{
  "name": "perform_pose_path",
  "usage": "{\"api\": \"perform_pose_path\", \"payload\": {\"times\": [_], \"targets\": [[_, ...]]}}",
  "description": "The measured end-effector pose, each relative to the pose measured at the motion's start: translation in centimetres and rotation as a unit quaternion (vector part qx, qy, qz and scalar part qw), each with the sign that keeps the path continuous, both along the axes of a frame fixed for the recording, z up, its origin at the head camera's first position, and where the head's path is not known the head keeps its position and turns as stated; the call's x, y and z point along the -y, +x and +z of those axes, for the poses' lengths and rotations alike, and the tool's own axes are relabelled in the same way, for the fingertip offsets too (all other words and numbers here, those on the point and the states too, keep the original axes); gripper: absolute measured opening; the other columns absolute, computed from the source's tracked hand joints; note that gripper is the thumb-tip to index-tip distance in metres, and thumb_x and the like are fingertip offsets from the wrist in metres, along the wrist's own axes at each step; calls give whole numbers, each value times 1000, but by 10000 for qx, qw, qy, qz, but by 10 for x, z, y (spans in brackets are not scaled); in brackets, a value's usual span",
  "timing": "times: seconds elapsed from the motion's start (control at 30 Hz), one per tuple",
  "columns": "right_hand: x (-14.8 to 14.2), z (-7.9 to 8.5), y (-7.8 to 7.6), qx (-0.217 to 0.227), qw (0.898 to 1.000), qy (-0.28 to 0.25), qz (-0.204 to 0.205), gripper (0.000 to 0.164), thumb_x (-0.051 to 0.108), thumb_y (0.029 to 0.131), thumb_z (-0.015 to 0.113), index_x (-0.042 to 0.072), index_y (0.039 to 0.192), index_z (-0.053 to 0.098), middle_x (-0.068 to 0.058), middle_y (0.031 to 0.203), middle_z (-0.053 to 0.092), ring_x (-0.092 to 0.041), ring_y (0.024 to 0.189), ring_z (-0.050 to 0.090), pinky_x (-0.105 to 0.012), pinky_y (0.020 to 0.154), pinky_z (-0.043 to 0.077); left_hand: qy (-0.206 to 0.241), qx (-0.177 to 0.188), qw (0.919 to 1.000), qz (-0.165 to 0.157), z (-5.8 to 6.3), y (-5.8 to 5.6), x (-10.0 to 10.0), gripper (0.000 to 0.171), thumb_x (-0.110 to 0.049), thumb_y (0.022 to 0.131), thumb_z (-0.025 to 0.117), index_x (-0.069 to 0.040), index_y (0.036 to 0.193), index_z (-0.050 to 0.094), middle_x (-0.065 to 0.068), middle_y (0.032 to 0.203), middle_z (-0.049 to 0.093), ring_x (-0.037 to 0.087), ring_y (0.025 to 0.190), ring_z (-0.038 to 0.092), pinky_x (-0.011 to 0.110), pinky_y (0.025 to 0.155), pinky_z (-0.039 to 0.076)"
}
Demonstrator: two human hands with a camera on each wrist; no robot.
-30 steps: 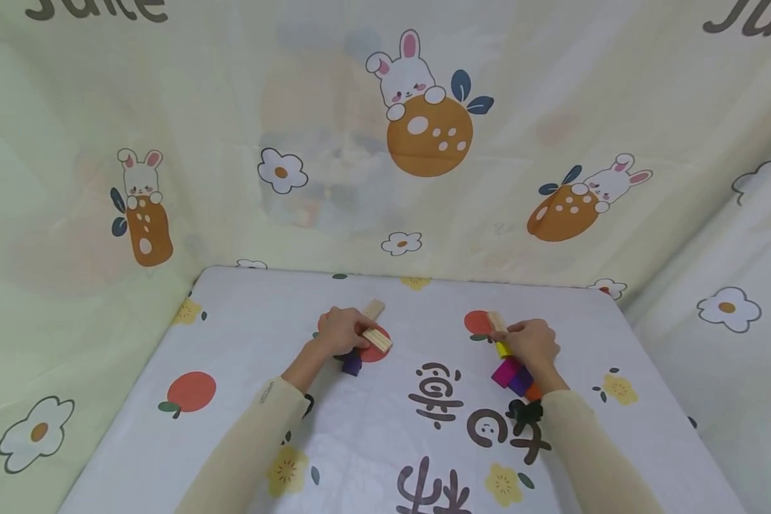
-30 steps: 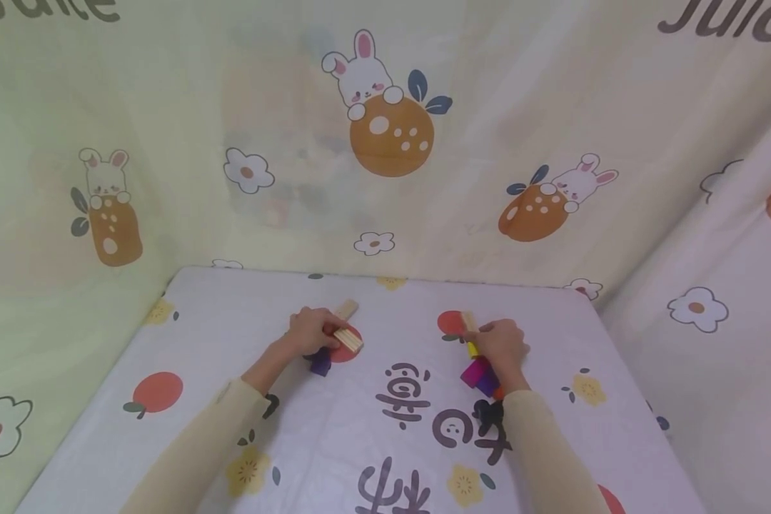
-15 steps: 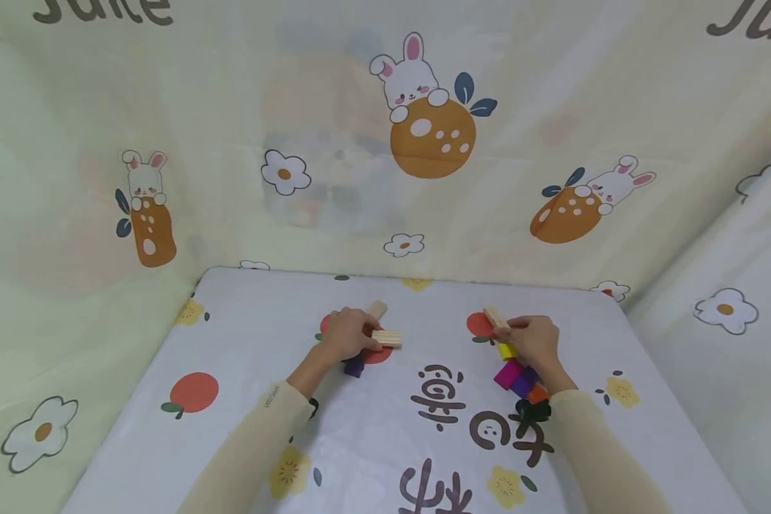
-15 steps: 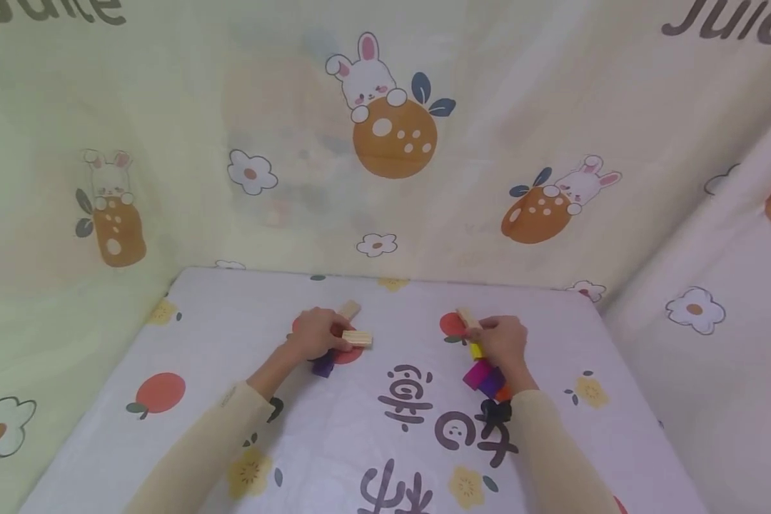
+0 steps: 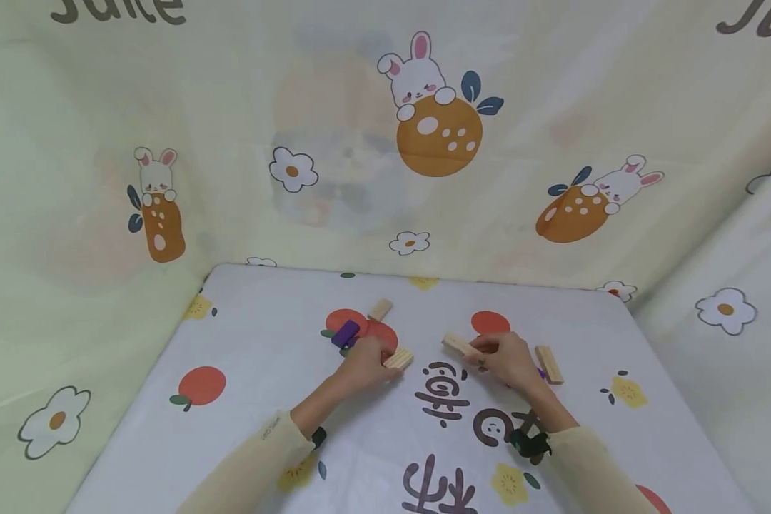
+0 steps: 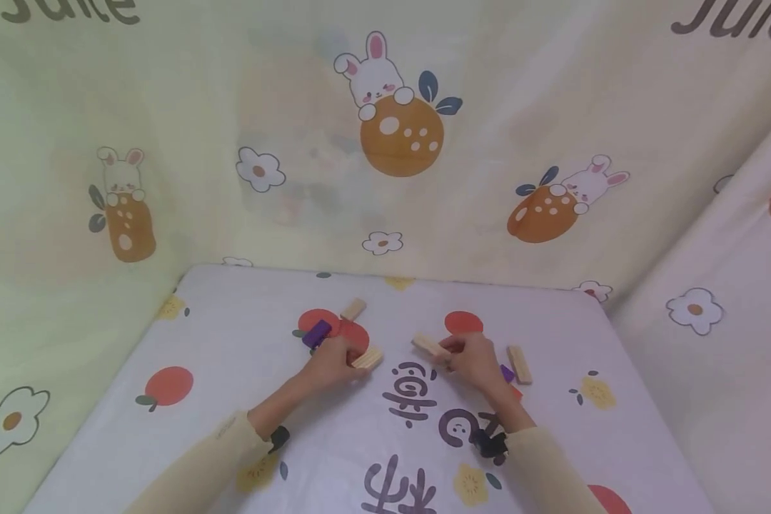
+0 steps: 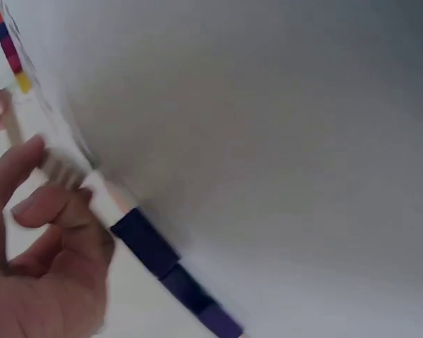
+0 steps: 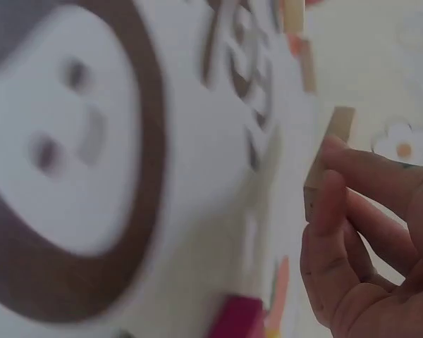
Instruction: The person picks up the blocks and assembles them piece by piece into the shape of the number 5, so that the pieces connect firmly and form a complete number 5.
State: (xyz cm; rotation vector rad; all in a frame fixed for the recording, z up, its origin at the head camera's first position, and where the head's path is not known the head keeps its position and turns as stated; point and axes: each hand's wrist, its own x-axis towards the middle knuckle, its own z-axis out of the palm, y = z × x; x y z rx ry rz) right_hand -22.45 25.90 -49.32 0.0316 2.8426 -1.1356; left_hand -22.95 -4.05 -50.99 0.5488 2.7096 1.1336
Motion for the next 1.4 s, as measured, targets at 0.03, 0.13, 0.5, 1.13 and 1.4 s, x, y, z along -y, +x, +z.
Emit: {"api": "perform_pose_path", "payload": {"times": [0.03, 0.13, 0.5, 1.13, 1.4], "targets": [[4, -3, 2, 16, 9999, 92, 68, 33, 19, 85, 90, 1, 111, 80, -13, 98, 80, -16, 77, 69, -26, 65, 54, -70, -35, 10000, -39, -2, 2, -1, 25, -18, 84, 88, -2, 100, 78, 1, 79, 67, 8, 70, 51, 20, 61, 40], [13, -13, 8, 138, 9994, 308, 125, 32, 19, 84, 91, 4, 110, 81, -10, 99, 79, -18, 84, 66, -27, 71, 54, -371, -71, 9992, -105, -5, 6, -3, 32, -21, 83, 89, -3, 106, 76, 2, 85, 68, 11, 75, 55, 25, 67, 45], [20, -12, 15, 397, 9982, 448, 55, 37, 21, 85, 90, 7, 118, 79, -9, 109, 78, -21, 94, 65, -34, 83, 60, -1188, 1170, 9840, -625, 22, -3, -3, 82, -22, 87, 89, -13, 158, 50, 13, 136, 66, 18, 72, 67, 28, 57, 56], [21, -11, 12, 542, 9978, 260, 286, 27, 15, 89, 86, 7, 115, 82, -10, 108, 80, -20, 93, 67, -31, 81, 61, -73, 1783, 9834, -311, 19, -1, -4, 72, -8, 87, 87, 1, 151, 55, 6, 69, 66, 22, 57, 73, 28, 55, 60], [30, -13, 8, 610, 9972, 351, 263, 25, 16, 91, 84, 9, 115, 82, -7, 107, 80, -19, 91, 67, -31, 81, 62, -163, 1645, 9856, -342, 19, 2, -7, 72, -10, 86, 88, 4, 150, 55, 6, 68, 67, 16, 52, 67, 21, 48, 49]]}}
